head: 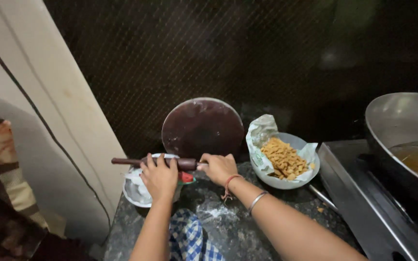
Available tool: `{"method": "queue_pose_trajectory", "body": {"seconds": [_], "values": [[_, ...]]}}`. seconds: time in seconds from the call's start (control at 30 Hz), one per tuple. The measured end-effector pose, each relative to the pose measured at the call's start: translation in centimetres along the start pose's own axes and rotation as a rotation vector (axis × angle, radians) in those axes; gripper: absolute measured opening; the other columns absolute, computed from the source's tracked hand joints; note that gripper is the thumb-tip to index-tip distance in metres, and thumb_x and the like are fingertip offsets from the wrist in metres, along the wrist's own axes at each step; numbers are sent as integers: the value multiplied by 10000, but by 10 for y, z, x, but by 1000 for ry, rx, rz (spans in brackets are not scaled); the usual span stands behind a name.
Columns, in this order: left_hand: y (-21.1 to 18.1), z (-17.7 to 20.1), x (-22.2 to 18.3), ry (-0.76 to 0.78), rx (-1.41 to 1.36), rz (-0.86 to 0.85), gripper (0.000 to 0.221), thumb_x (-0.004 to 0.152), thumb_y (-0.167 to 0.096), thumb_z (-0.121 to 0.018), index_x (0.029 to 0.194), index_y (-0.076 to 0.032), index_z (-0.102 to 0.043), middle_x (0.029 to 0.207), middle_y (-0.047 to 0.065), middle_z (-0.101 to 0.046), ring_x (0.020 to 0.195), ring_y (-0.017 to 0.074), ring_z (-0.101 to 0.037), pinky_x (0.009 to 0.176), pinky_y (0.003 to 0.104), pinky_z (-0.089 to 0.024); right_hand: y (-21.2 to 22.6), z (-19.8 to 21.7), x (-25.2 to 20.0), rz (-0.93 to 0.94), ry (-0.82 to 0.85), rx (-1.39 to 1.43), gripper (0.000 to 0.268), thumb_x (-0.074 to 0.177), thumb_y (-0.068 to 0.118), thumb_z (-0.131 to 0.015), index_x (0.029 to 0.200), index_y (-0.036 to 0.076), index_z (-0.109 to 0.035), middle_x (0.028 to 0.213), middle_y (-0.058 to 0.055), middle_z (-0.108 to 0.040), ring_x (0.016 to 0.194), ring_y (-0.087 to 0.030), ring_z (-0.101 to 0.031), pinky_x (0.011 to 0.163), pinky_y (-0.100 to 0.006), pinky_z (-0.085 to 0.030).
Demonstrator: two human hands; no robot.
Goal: Sorting and cleaning deep-fried snacks in a kitchen production area.
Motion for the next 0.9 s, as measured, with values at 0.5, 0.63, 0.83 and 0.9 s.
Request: {"method": "queue_pose_trajectory", "body": {"seconds": [0.5,0.63,0.83,0.9], "values": [[2,17,-11,-73,25,4,573,888,-480,-612,1374,-178,-635,1554,159,-437,1461,435,-317,1177,644,-179,25,6,-4,65,-11,-202,453,816,529,-735,1119,192,-719,1066,-82,-727,1060,-291,-671,879,-471,-482],[4,23,-13,-66,28,-15,583,894,-498,-613,1376,-170,-629,1560,160,-432,1464,432,-310,1176,636,-180,15,42,-30,142,-218,-140,425,776,464,-769,1096,187,-733,1026,-91,-699,1040,-310,-654,867,-472,-487],[-8,47,-36,-109,-29,-33,591,901,-501,-615,1380,-156,-624,1550,164,-439,1453,435,-305,1177,641,-172,-43,85,-94,46,-454,177,293,840,269,-743,1085,112,-715,978,-62,-691,888,-241,-688,799,-395,-542],[-19,74,-59,-348,-70,-96,480,894,-400,-659,1259,-90,-682,1468,176,-540,1417,443,-379,1130,617,-250,-57,78,-112,-56,-353,256,278,819,230,-757,1069,108,-738,902,-77,-697,806,-228,-664,769,-348,-552]]}}
Point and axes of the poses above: each hand's wrist, its own x-axis towards the middle knuckle, its own z-axis out of the back of the hand, y = z × x, the point moved 6 cm from there along x, towards the middle knuckle
